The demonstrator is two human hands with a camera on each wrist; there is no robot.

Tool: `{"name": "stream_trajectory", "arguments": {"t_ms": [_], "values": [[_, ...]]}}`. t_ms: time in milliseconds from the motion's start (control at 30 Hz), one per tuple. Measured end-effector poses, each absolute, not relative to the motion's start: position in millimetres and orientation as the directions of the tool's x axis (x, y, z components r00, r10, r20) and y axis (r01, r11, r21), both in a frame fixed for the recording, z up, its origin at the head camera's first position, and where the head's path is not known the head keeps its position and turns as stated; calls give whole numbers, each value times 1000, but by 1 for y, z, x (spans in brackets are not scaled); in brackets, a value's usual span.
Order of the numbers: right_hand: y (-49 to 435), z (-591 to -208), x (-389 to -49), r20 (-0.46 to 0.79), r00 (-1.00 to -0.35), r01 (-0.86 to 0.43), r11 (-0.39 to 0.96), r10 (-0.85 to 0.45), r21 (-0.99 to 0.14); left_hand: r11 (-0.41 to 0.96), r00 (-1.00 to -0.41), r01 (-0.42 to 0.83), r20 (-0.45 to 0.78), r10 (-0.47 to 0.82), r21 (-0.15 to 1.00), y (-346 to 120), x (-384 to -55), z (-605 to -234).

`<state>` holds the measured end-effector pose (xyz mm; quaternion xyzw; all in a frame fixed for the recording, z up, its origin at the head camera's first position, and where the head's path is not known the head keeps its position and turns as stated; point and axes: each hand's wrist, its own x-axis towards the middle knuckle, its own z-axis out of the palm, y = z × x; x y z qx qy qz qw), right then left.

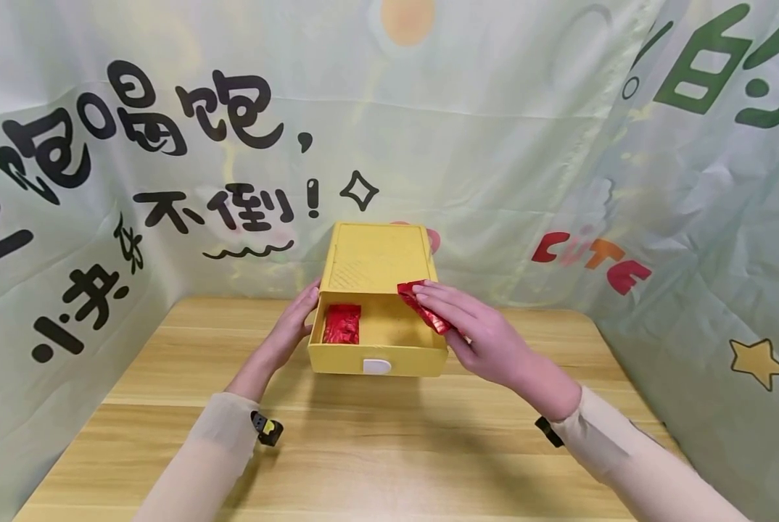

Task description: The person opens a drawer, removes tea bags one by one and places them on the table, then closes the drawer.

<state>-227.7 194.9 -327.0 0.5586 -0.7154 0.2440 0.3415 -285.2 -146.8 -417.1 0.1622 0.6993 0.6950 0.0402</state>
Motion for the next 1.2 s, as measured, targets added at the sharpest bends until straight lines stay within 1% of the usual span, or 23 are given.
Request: {"name": "stream_trajectory", "arguments": {"t_ms": [200, 600, 967, 1200], "values": [[201, -333, -224, 800, -143, -943, 325, -583, 68, -20, -942, 175, 174, 286, 984, -146, -285, -417], [217, -355, -228, 844, -173, -920, 390, -507, 46, -14, -941, 183, 180, 286, 983, -147, -286, -417], [233, -380, -233, 855, -242, -899, 438, -458, -19, -28, -941, 180, 181, 285, 983, -147, -286, -418], [242, -393, -237, 859, -266, -883, 468, -438, -35, -23, -940, 188, 187, 285, 982, -147, -286, -418]]}}
